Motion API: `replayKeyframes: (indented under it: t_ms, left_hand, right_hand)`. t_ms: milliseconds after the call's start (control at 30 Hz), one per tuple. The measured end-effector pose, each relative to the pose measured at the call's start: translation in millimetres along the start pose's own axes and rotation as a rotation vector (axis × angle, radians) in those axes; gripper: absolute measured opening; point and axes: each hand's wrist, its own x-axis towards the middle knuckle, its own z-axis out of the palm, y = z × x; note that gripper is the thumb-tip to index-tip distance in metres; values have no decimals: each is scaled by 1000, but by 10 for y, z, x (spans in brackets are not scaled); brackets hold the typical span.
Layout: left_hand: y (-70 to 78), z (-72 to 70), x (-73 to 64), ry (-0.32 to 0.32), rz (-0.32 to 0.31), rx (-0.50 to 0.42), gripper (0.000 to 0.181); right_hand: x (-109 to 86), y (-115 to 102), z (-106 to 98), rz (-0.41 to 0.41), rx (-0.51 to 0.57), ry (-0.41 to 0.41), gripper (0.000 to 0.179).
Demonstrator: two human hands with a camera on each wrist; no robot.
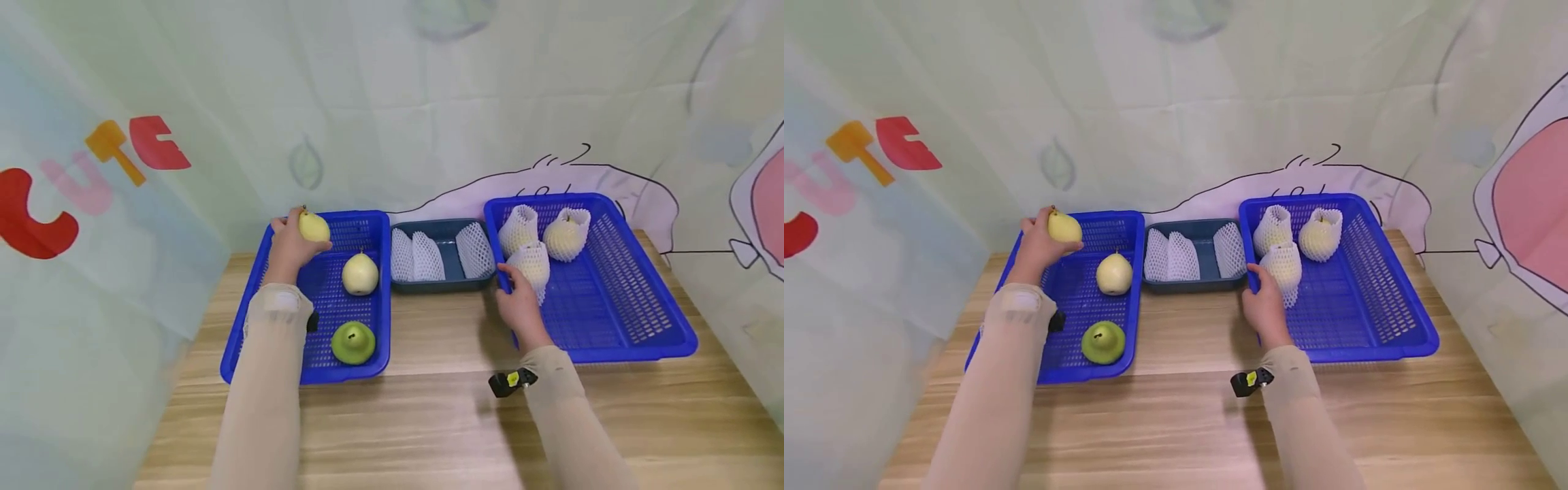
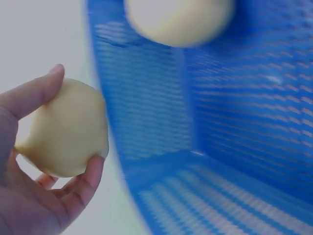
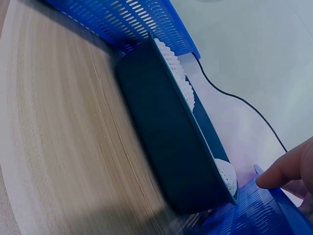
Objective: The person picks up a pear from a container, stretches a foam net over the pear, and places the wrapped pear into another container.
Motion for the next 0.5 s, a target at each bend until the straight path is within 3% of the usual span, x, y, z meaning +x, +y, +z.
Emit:
replayKeyframes:
  t_ms: [100,267,400,500]
  left_hand:
    - [223,-80,-122,67,38,-62,94]
    - [553,-114,-525,192,57,-190,97]
    - [727,-23,-803,242,82,-240,91]
    - [829,106,-930,254,120,-268,87]
  right_hand:
    - [-1,3,-11,8,8,-7,51]
    - [4,8,-6,8,25,-16,51]
    - [2,3,-8,10,41,-14,51]
    - [-5,1,-12,11,55,-12,51]
